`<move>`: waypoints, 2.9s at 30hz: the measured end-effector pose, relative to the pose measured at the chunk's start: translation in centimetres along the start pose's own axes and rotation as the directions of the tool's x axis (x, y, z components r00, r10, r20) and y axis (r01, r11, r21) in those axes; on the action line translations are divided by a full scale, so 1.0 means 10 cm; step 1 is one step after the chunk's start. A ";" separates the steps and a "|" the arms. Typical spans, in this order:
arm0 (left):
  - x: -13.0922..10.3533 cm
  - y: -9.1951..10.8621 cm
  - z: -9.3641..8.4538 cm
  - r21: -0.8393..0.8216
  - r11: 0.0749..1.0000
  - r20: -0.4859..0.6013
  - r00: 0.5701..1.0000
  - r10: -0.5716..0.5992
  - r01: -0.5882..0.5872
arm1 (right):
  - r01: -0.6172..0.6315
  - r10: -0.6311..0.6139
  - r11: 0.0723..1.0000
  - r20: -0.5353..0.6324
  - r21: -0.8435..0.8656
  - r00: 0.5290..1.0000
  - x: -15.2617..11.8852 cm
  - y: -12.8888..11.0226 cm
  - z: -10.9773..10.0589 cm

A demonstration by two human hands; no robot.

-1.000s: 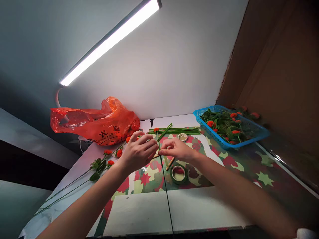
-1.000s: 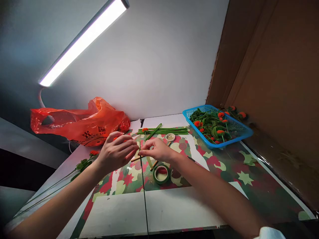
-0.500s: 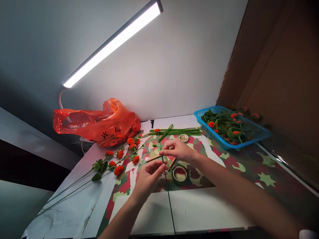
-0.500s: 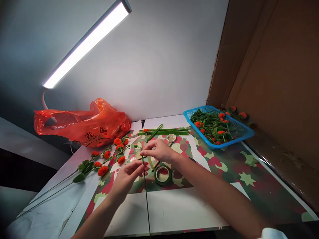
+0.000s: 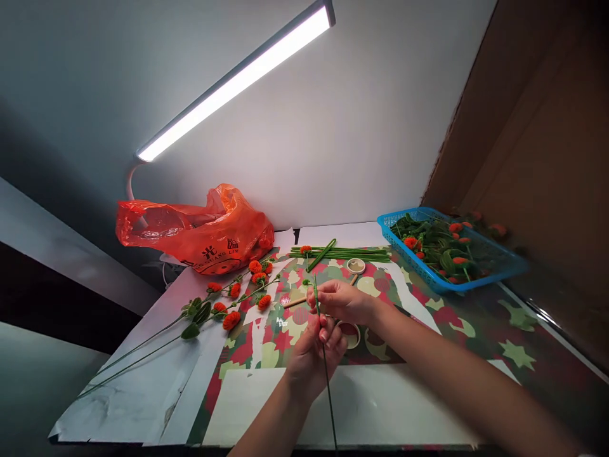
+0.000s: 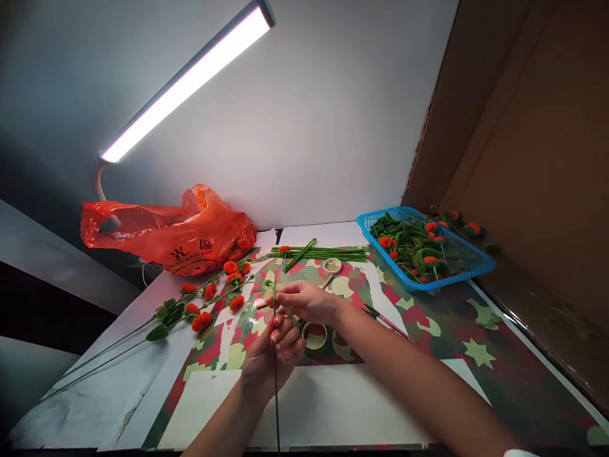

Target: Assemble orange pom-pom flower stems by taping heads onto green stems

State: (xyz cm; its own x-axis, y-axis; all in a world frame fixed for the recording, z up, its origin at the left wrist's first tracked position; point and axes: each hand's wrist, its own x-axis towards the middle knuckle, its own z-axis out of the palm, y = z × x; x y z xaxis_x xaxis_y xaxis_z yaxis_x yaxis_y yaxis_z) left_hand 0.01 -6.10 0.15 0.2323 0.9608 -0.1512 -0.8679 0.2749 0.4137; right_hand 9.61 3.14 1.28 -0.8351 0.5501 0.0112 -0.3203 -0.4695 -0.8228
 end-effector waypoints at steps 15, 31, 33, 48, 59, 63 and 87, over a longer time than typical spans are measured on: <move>0.09 0.23 0.05 0.605 0.775 -0.172 0.920 0.351 -0.182 | 0.151 -0.242 0.821 -0.096 -0.551 0.966 -0.04 -0.23 -0.10; 0.06 0.21 -0.03 0.491 0.866 -0.175 0.962 0.208 -0.098 | 0.150 -0.195 0.881 -0.056 -0.448 0.979 -0.02 -0.17 -0.09; 0.06 0.27 0.00 0.708 0.686 -0.147 0.917 0.372 -0.164 | 0.156 -0.242 0.836 -0.098 -0.526 0.965 -0.01 -0.18 -0.10; 0.10 0.24 -0.06 0.303 0.941 -0.176 0.961 0.212 -0.152 | 0.032 -0.037 0.964 -0.015 -0.265 0.999 -0.04 -0.14 -0.04; 0.06 0.23 -0.03 0.369 0.927 -0.111 0.988 0.108 -0.060 | -0.063 0.059 0.989 -0.031 -0.134 0.998 -0.04 -0.11 -0.07; 0.00 0.31 0.02 0.776 0.599 -0.092 0.905 0.416 -0.197 | -0.017 -0.046 0.938 -0.173 -0.347 0.984 -0.05 -0.21 -0.02; -0.02 0.36 0.09 0.957 0.212 0.024 0.783 0.622 -0.198 | -0.030 -0.167 0.866 -0.347 -0.499 0.923 -0.03 -0.20 0.05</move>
State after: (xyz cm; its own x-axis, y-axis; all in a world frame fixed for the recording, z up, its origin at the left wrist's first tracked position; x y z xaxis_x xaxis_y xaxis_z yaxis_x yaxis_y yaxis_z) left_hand -2.80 -5.24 2.51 -0.3473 0.9239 0.1608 0.1907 -0.0983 0.9767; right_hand 10.28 3.60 3.25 -0.5621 0.8256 -0.0491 -0.0290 -0.0790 -0.9964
